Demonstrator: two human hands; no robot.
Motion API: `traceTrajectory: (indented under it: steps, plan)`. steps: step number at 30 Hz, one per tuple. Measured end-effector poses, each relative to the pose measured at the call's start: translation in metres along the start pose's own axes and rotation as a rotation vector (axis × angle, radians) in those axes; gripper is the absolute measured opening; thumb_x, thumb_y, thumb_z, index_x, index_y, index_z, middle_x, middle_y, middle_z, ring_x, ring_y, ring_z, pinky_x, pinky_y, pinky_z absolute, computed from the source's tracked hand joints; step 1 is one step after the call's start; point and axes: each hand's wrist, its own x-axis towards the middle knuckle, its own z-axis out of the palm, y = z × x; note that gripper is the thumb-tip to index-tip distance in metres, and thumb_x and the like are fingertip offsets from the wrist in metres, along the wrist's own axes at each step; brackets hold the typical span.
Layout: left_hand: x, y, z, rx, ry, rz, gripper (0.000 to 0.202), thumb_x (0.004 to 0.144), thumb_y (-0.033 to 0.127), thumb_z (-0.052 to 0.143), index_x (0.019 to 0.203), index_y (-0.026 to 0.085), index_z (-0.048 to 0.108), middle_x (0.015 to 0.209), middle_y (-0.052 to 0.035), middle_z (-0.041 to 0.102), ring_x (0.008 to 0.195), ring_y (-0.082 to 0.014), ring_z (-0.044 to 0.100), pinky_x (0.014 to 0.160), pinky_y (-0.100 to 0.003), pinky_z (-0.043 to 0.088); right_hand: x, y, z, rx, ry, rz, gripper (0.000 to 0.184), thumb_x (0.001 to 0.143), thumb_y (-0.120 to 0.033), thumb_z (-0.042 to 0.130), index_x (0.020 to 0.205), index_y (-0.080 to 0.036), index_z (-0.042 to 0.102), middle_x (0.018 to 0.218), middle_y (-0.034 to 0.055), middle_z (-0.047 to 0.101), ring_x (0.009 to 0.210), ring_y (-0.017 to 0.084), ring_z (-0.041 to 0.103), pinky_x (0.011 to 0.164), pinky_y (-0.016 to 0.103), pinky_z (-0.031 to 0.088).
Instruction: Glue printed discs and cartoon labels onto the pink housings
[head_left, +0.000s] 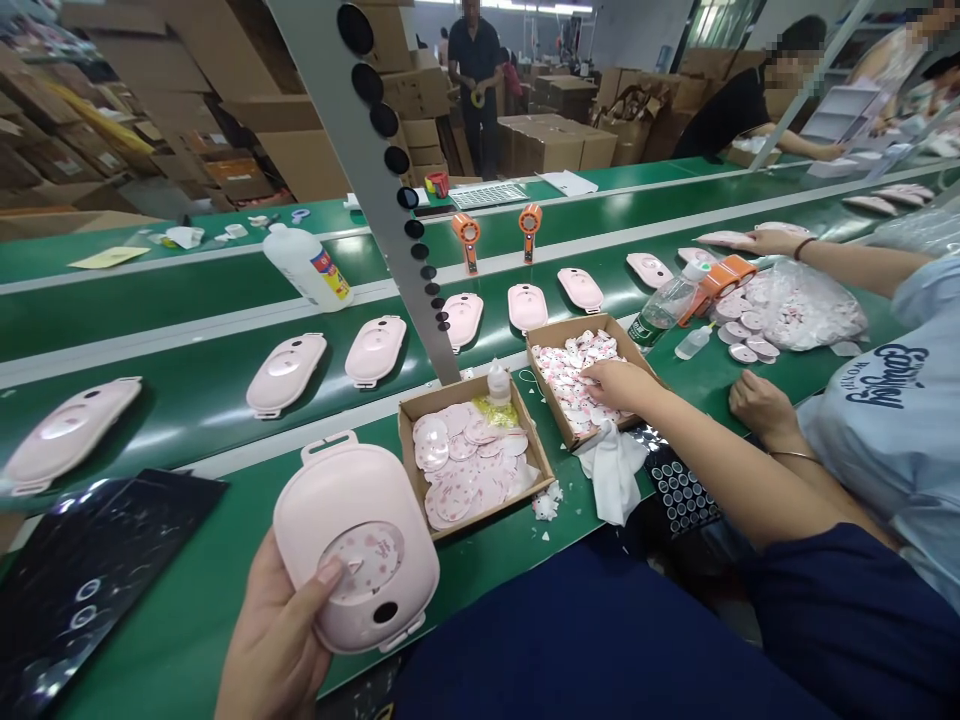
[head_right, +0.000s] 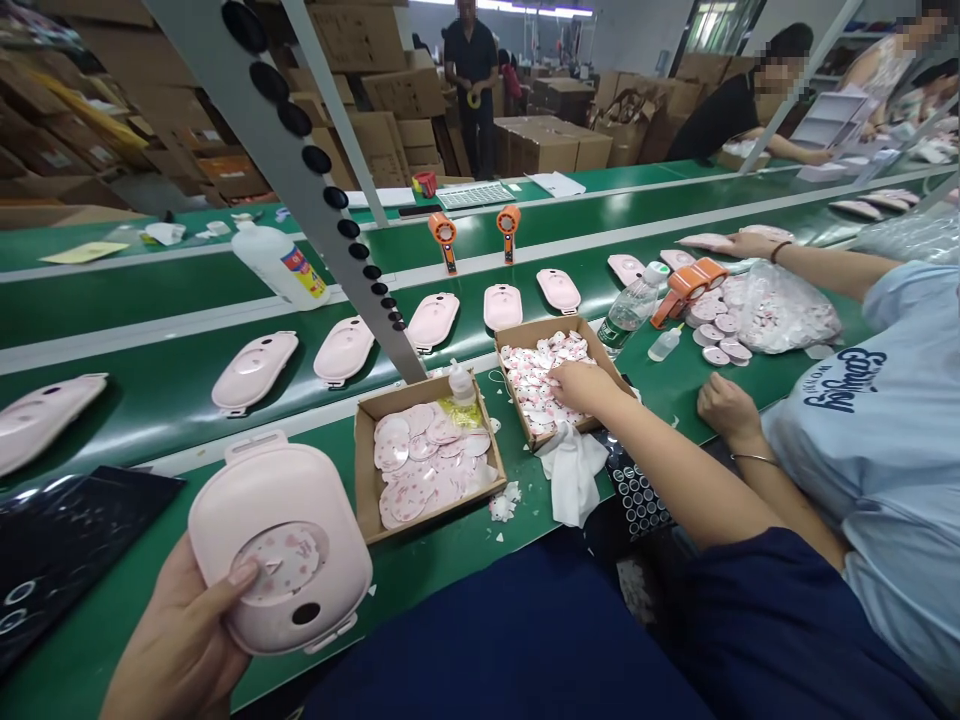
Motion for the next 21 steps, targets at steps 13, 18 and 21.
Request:
traceTrajectory:
  steps: [13,18,21]
  plan:
    - [0.009,-0.012,-0.009,-0.005,-0.12,0.001,0.082,0.054,0.03,0.094,0.13,0.032,0.063,0.107,0.0,0.074,0.09,-0.0242,0.069,0.069,-0.026,0.062,-0.007,-0.01,-0.014,0.16,0.139,0.099,0.023,0.097,-0.034,0.06,0.108,-0.015,0.066,0.109,0.0079,0.068,0.1,0.021,0.065,0.089,0.041,0.054]
    - [0.0,-0.017,0.009,-0.099,-0.211,0.033,0.071,0.061,0.027,0.091,0.126,0.027,0.064,0.113,-0.002,0.073,0.1,-0.0219,0.069,0.081,-0.025,0.059,-0.035,-0.034,-0.025,0.35,0.336,0.094,0.04,0.097,-0.035,0.051,0.134,-0.02,0.055,0.098,0.0083,0.072,0.082,0.021,0.067,0.077,0.033,0.052]
    - [-0.004,-0.019,0.024,-0.16,-0.277,0.014,0.07,0.063,0.028,0.09,0.127,0.025,0.062,0.113,-0.0031,0.073,0.099,-0.021,0.068,0.081,-0.026,0.058,-0.05,-0.049,-0.022,0.518,0.405,0.052,0.038,0.095,-0.04,0.05,0.125,-0.02,0.062,0.094,0.0072,0.073,0.073,0.02,0.066,0.071,0.033,0.053]
